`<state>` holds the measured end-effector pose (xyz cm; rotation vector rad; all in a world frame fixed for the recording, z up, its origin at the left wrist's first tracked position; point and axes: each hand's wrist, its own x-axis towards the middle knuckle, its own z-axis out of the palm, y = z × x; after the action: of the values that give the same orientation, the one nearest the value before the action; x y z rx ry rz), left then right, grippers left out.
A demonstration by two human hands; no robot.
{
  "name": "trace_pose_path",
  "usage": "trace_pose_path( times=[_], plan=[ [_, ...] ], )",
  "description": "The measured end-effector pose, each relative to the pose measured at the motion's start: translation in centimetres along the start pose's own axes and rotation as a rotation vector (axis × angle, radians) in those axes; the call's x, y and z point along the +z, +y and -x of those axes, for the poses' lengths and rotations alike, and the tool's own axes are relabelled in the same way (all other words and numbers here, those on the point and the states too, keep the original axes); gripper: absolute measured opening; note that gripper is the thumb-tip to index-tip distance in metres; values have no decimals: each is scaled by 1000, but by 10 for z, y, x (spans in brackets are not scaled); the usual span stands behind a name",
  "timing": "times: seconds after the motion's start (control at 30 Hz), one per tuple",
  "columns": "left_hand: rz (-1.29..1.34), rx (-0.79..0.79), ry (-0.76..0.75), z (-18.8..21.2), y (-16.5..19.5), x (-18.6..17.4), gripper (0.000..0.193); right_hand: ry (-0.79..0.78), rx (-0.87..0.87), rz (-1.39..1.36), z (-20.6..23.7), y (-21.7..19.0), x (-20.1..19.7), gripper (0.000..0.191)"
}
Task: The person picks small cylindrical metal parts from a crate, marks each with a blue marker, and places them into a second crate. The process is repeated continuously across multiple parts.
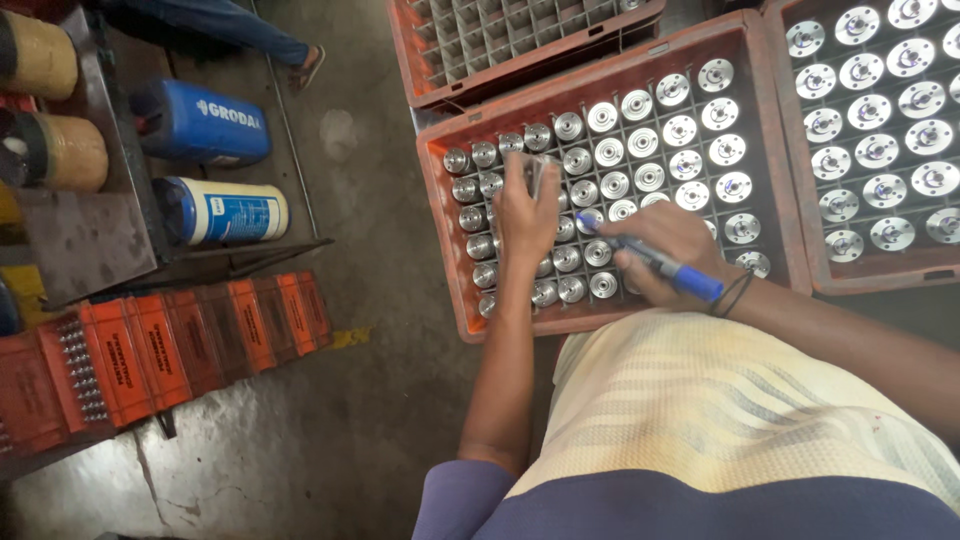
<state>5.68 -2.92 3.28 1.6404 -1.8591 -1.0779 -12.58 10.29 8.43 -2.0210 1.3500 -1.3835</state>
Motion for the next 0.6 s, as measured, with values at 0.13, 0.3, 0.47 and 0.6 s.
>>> trace_pose_path(
  times=[0.13, 0.3, 0.47, 0.6],
  plan=[
    [-273, 327, 36, -7, 7, -28, 31, 41, 127, -20, 0, 0, -5, 24],
    [-342, 304, 196, -34, 8, -10, 36, 56, 123, -6, 2, 2, -4, 23],
    [-423, 219, 117, -70, 5, -11, 49, 53, 131, 8, 5, 4, -6, 23],
    [-14, 543, 182, -59, 0, -51, 36, 80, 187, 42, 2, 2, -11, 23]
  ],
)
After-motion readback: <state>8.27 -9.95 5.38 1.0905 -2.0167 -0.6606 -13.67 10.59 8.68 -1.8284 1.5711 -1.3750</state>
